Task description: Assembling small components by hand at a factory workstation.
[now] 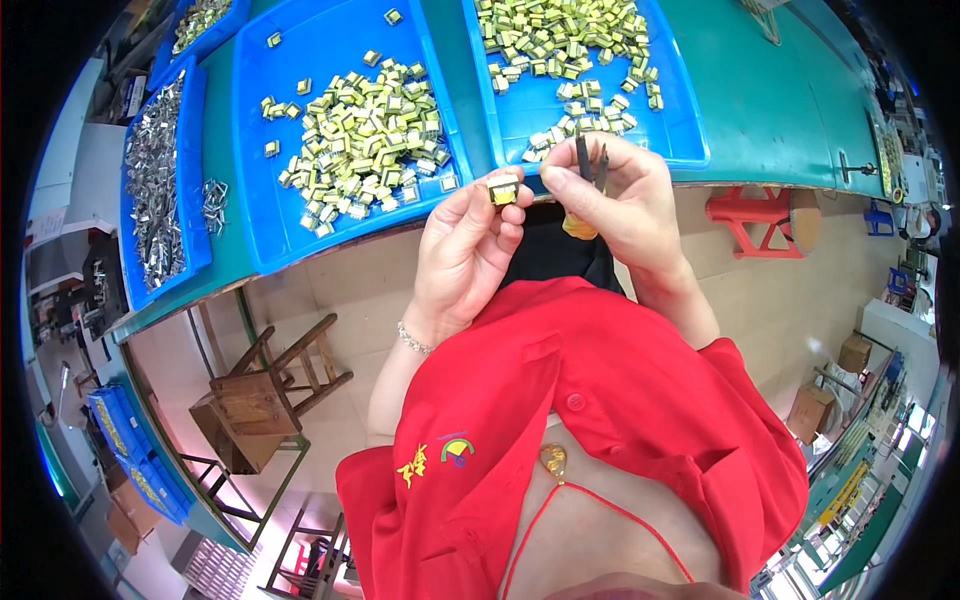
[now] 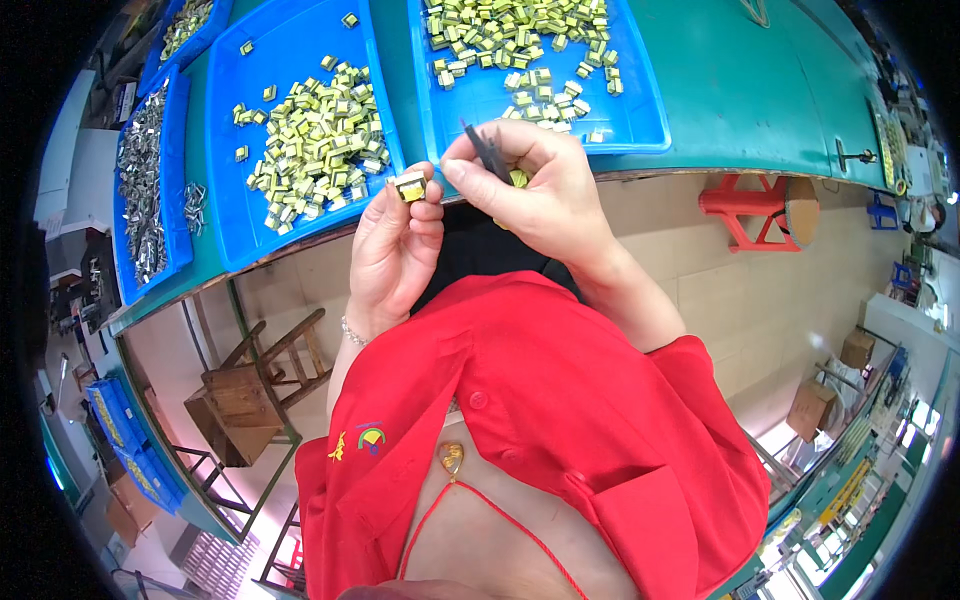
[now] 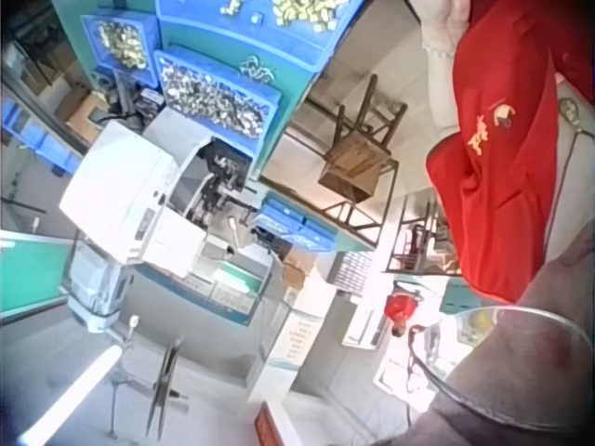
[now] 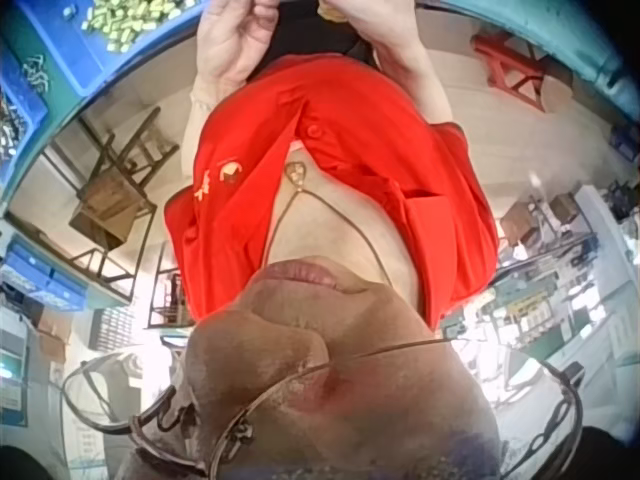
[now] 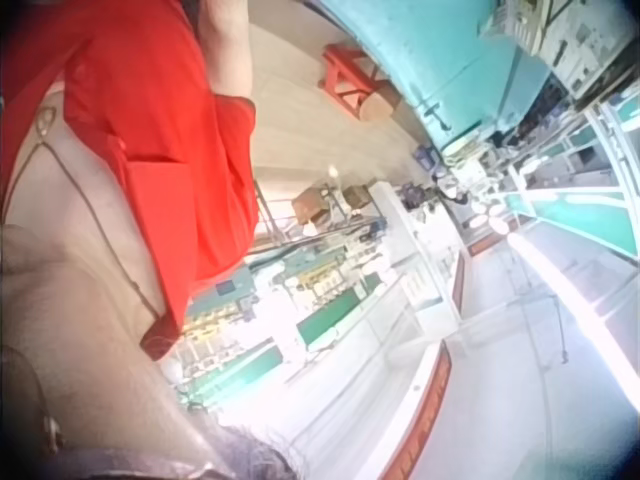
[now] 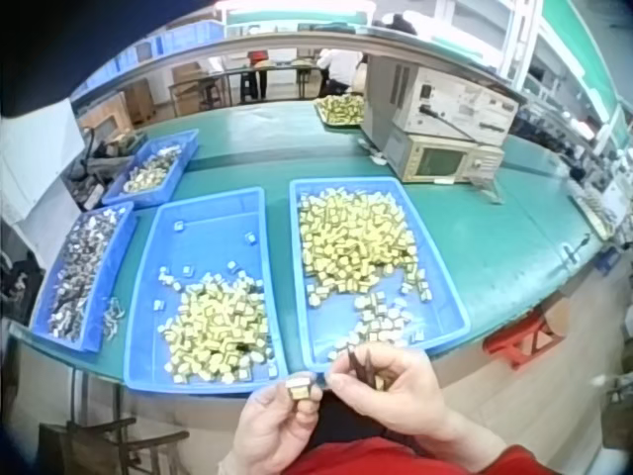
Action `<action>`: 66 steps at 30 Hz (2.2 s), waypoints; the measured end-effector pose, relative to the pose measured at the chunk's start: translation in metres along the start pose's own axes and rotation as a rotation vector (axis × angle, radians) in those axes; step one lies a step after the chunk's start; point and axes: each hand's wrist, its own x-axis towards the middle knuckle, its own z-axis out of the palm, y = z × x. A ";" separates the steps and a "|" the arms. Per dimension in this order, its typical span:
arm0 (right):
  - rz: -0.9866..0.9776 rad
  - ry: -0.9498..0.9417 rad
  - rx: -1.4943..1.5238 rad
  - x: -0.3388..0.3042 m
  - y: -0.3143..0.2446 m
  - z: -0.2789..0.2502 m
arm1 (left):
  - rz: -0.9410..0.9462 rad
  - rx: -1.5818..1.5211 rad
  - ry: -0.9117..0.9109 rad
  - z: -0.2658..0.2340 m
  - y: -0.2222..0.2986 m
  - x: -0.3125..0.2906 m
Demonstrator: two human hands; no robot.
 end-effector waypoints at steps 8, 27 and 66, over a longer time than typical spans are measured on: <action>-0.211 -0.039 -0.233 0.001 -0.007 0.010 | 0.094 0.169 0.055 0.001 -0.004 0.000; -0.221 -0.037 -0.293 -0.001 -0.002 0.003 | 0.191 0.149 0.032 -0.003 -0.001 -0.001; -0.566 -0.031 -0.862 0.000 0.008 0.000 | 0.564 1.014 0.040 0.003 0.003 0.002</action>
